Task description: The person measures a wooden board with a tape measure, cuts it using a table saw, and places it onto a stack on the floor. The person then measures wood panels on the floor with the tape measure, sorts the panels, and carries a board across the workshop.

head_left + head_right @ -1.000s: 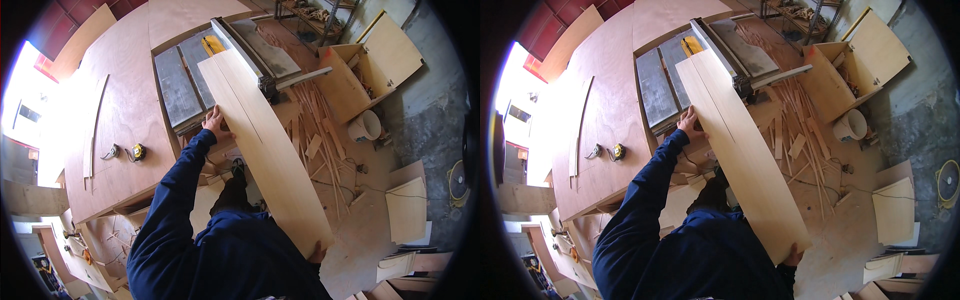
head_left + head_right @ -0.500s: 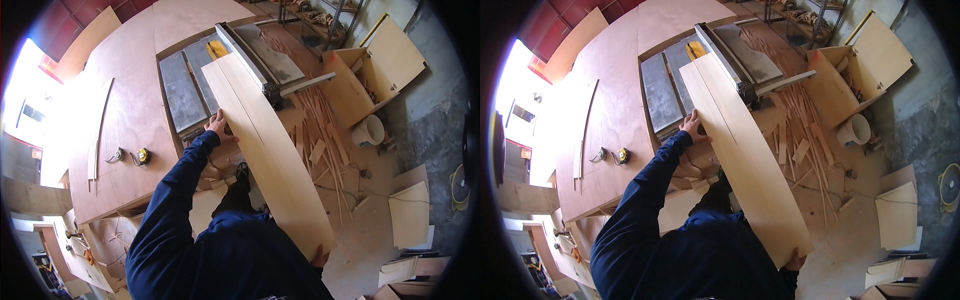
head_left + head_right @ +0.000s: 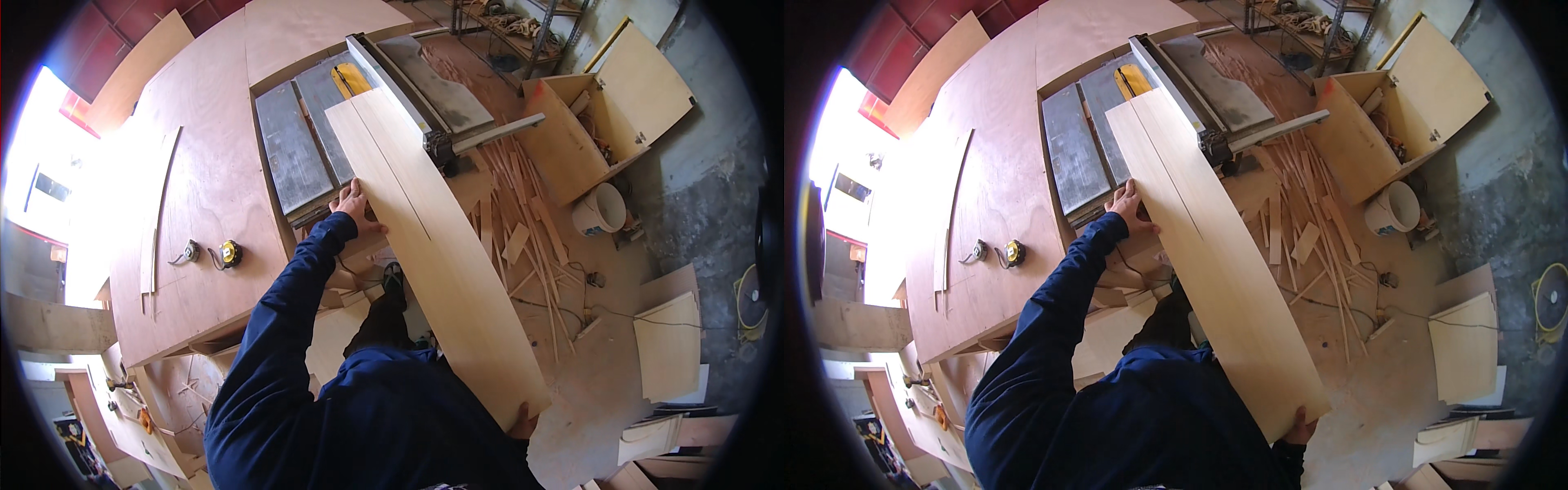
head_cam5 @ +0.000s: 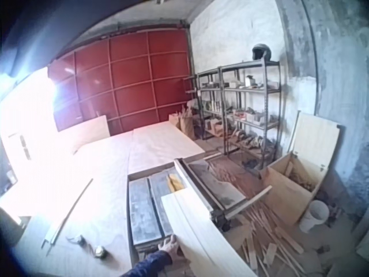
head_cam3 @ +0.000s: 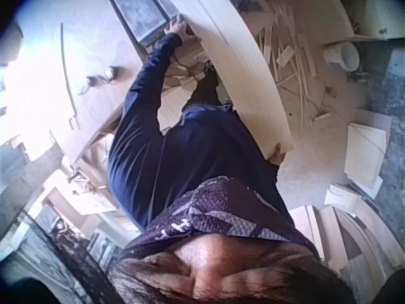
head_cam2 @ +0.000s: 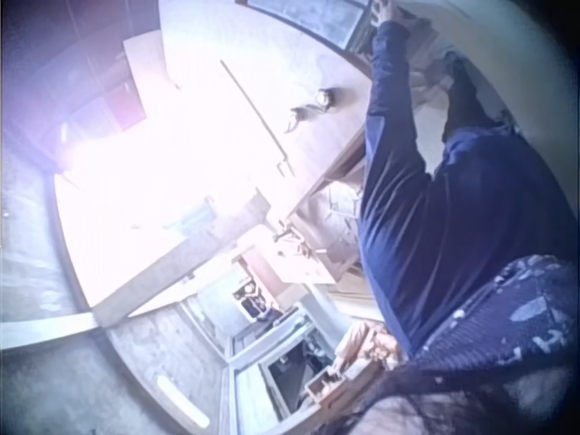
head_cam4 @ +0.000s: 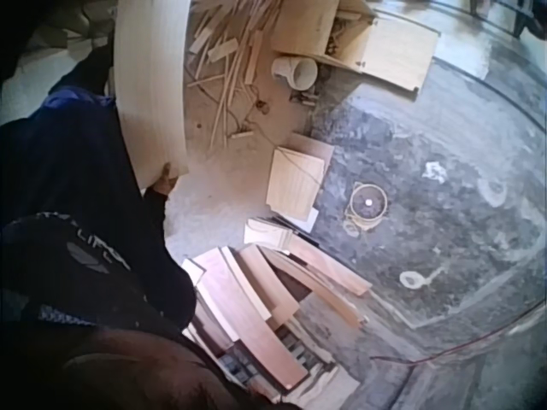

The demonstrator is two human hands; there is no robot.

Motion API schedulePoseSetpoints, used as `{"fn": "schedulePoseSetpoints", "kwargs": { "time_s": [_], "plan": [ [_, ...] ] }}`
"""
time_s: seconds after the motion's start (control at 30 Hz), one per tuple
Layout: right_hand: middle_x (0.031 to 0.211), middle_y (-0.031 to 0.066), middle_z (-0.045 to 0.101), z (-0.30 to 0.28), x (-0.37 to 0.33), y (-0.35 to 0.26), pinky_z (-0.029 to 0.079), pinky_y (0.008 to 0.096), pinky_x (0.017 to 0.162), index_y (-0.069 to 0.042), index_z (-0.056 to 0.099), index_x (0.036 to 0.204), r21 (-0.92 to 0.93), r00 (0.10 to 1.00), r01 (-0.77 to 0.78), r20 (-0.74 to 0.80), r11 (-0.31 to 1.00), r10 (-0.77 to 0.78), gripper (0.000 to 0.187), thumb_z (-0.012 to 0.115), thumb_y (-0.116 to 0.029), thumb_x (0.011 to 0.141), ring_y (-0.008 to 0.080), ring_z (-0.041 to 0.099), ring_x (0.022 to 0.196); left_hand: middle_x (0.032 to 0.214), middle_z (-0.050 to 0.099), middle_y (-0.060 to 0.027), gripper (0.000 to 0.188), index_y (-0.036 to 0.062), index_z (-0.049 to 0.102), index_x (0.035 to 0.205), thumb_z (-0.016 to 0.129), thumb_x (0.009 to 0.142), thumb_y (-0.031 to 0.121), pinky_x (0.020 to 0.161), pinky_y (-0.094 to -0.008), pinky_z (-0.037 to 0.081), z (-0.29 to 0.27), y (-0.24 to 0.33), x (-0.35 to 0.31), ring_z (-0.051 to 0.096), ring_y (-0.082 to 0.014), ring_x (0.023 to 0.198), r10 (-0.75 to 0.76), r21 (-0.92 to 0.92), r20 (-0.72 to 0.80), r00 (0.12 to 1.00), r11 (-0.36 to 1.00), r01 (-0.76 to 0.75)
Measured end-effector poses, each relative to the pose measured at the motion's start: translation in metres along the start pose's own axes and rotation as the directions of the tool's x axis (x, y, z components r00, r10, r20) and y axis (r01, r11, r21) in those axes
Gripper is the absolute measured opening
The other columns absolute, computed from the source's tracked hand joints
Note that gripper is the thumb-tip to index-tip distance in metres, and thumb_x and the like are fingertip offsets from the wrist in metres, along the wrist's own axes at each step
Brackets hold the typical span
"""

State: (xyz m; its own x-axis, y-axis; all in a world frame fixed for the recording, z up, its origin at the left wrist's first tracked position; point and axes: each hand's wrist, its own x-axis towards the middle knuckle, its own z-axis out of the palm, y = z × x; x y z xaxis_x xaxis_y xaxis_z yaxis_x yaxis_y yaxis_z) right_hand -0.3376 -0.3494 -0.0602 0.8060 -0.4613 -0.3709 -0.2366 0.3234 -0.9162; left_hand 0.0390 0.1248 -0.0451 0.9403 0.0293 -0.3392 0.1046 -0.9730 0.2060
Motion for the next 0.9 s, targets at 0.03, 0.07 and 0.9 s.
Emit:
{"fn": "schedulePoseSetpoints", "kwargs": {
  "time_s": [0.03,0.07,0.9],
  "plan": [
    [0.112,0.015,0.056,0.003,0.001,-0.003,0.048,0.0368,0.08,0.002,0.044,0.122,0.004,1.0,-0.006,0.019,1.0,0.006,0.06,0.07,-0.032,0.08,0.0263,0.057,0.097,0.15,0.007,-0.0194,0.109,0.0118,0.037,0.137,0.078,0.049,0.061,0.1,-0.0585,0.024,-0.001,-0.001,0.001,0.012,-0.0373,0.137,-0.003,-0.002,0.0,1.0,1.0,0.003],
    [0.112,0.015,0.056,0.002,0.003,0.001,0.048,0.0368,0.08,0.002,0.044,0.122,0.002,1.0,-0.007,0.022,1.0,0.007,0.06,0.07,-0.032,0.08,0.0263,0.057,0.097,0.15,0.007,-0.0199,0.109,0.0125,0.037,0.137,0.078,0.049,0.062,0.1,-0.0581,0.024,-0.001,-0.003,0.001,0.012,-0.0377,0.136,0.006,-0.021,-0.009,1.0,1.0,-0.006],
    [0.109,0.0145,0.058,0.015,0.004,-0.007,0.049,0.0363,0.077,0.002,0.045,0.121,-0.019,1.0,0.015,0.006,1.0,-0.015,0.059,0.07,-0.031,0.08,0.026,0.059,0.093,0.15,0.009,-0.0188,0.106,0.0084,0.042,0.134,0.077,0.049,0.063,0.1,-0.0561,0.024,-0.023,-0.002,0.008,0.017,-0.0355,0.135,0.009,0.011,0.021,1.0,1.0,-0.009]
  ]
}}
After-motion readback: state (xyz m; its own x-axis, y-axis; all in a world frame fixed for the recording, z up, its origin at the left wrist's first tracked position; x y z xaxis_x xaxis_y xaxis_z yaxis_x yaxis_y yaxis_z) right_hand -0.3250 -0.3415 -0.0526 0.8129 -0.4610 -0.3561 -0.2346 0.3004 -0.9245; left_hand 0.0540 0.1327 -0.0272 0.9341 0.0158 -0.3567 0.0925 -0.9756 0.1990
